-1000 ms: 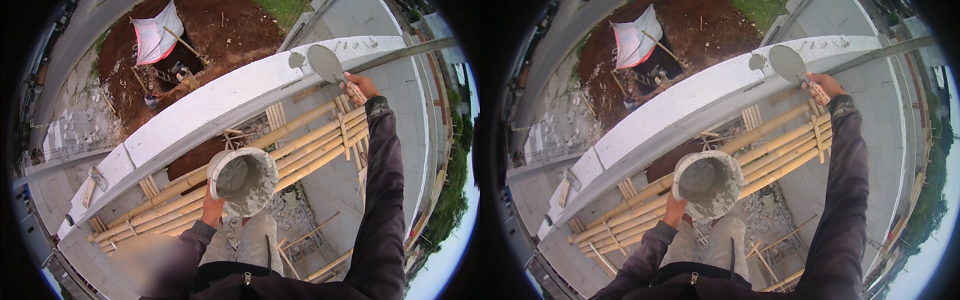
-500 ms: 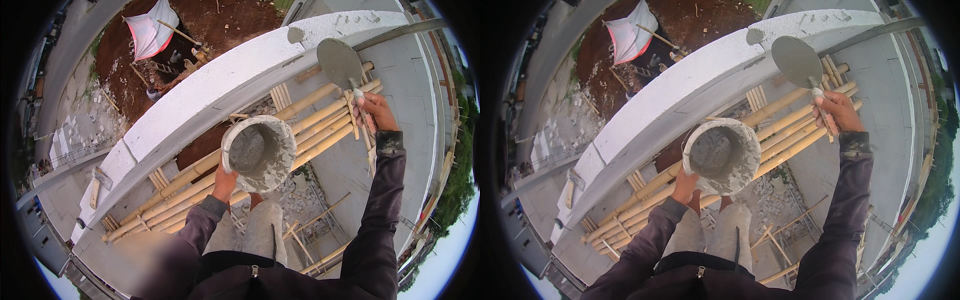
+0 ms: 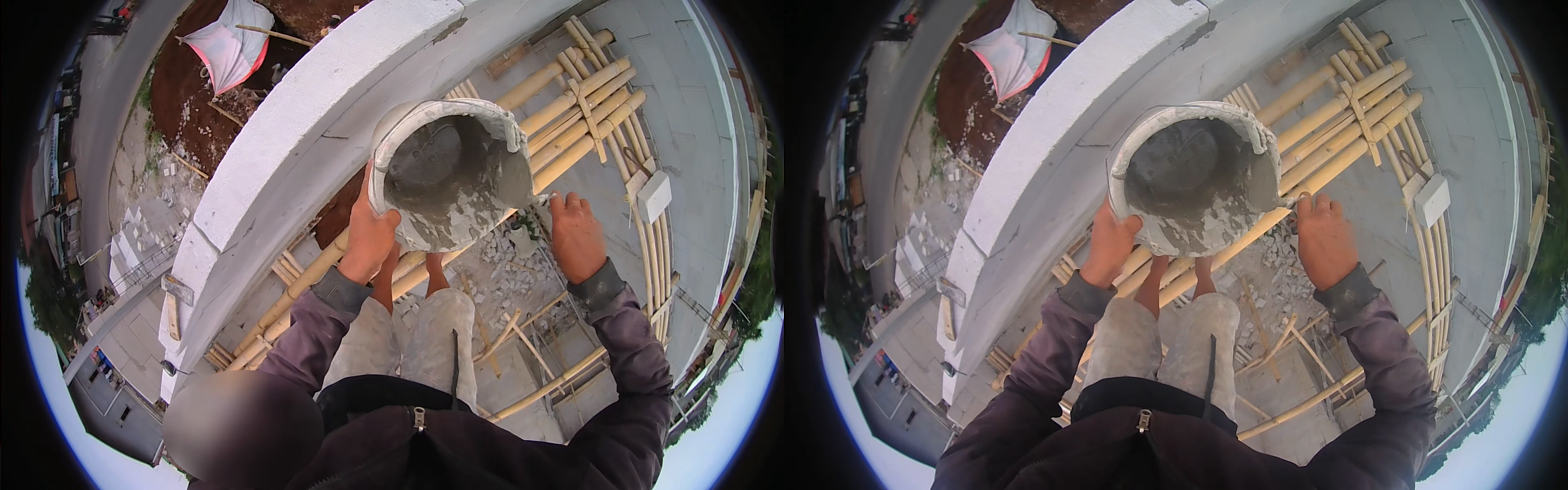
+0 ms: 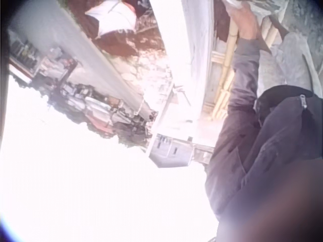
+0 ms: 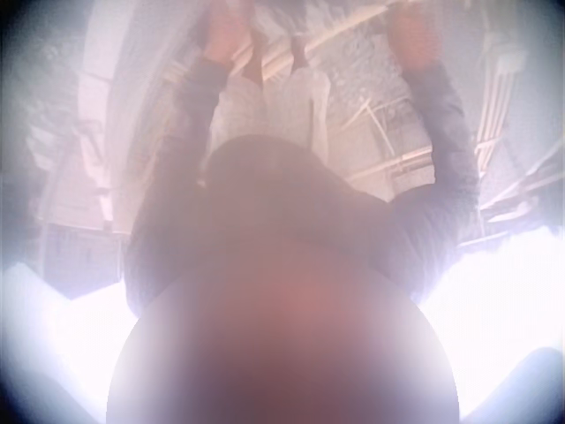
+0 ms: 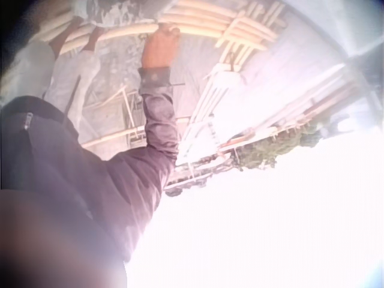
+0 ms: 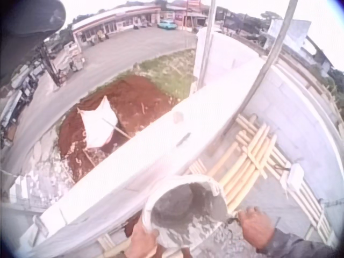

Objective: The person places white rectangular tiles onto a bamboo scaffolding structure, aligns them, and applies cement mortar from a bucket using a trowel to secure the tiles. The person repeatedly scoops mortar and spreads it along the tile edges and joints.

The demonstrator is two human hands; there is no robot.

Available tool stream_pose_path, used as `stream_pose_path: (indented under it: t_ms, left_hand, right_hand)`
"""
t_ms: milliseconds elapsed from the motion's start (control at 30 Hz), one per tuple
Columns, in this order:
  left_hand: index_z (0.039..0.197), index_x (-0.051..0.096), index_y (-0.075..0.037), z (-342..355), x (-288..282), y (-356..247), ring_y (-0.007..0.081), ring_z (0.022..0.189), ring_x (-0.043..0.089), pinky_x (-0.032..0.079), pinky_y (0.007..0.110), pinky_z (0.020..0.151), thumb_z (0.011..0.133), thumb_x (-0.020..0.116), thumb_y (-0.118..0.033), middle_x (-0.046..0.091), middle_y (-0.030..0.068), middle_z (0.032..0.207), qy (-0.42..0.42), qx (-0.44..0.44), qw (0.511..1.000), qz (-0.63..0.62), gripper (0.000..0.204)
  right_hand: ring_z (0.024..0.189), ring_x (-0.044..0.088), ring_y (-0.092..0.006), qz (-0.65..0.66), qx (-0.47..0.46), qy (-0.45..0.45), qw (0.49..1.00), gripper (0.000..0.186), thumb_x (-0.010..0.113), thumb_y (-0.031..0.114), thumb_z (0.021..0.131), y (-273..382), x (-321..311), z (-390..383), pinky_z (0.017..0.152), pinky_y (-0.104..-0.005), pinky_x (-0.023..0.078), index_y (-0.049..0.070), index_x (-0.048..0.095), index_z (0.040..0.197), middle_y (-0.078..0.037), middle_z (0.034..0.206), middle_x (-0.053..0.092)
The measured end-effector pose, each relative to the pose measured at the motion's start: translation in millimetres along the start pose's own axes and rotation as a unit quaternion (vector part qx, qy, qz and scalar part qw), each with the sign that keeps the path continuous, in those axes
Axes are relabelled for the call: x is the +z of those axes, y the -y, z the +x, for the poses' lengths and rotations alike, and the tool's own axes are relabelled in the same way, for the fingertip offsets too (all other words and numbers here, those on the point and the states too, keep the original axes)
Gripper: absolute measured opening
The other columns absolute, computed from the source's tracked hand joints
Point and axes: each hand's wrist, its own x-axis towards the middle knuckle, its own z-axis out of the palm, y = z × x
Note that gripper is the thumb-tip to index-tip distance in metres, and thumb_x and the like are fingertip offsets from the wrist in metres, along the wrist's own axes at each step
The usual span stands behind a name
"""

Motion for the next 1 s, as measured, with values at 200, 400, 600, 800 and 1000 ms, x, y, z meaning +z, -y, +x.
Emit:
stream_pose_path:
  t_ms: [200, 400, 600, 800, 1000]
  left_hand:
    - [0.161, 0.023, -0.007, 20, 0, -25, 0.0245, 0.126, 0.057, 0.042, 0.031, 0.106, 0.08, 0.053, 0.011, 0.054, 0.0209, 0.143, 0.004, 0.013, 0.991, 0.13, 0.088]
    - [0.162, 0.022, -0.008, 13, 14, -22, 0.0225, 0.128, 0.054, 0.041, 0.029, 0.107, 0.079, 0.05, 0.011, 0.053, 0.0184, 0.145, 0.009, 0.03, 0.999, 0.024, 0.089]
    - [0.162, 0.021, -0.009, 11, 7, -8, 0.0208, 0.132, 0.049, 0.037, 0.029, 0.11, 0.079, 0.048, 0.011, 0.048, 0.0166, 0.15, 0.035, 0.046, 0.995, 0.087, 0.09]
    - [0.134, 0.051, 0.005, 6, 9, -3, 0.0189, 0.112, 0.057, 0.043, 0.032, 0.1, 0.082, 0.055, 0.004, 0.062, 0.0094, 0.121, 0.028, 0.012, 0.999, 0.028, 0.052]
    - [0.151, 0.039, -0.001, 11, 11, -4, 0.0209, 0.122, 0.056, 0.04, 0.031, 0.106, 0.081, 0.054, 0.006, 0.059, 0.013, 0.135, 0.022, -0.013, 0.998, 0.052, 0.072]
  right_hand:
    - [0.085, 0.065, -0.0317, -0.064, -0.007, -0.009, 0.998, 0.044, 0.059, 0.007, 0.086, 0, 28, 11, 0.07, -0.0426, 0.055, -0.001, 0.055, 0.129, -0.015, 0.099, 0.062]
    - [0.091, 0.068, -0.0374, 0.115, 0.01, 0.074, 0.991, 0.041, 0.058, 0.006, 0.086, 18, 74, 20, 0.077, -0.0464, 0.058, -0.003, 0.059, 0.126, -0.021, 0.104, 0.066]
    - [0.09, 0.064, -0.0446, 0.384, 0.011, 0.072, 0.92, 0.035, 0.066, 0.007, 0.083, 60, 97, 30, 0.081, -0.0496, 0.052, -0.006, 0.064, 0.115, -0.026, 0.096, 0.065]
    - [0.087, 0.064, -0.0448, 0.535, 0.03, -0.008, 0.844, 0.037, 0.072, 0.009, 0.08, 80, 88, 36, 0.077, -0.0433, 0.051, -0.009, 0.065, 0.112, -0.026, 0.092, 0.065]
    - [0.088, 0.067, -0.0345, 0.582, 0.071, -0.035, 0.809, 0.038, 0.073, 0.008, 0.081, 87, 81, 21, 0.076, -0.0396, 0.051, -0.007, 0.065, 0.115, -0.025, 0.097, 0.066]
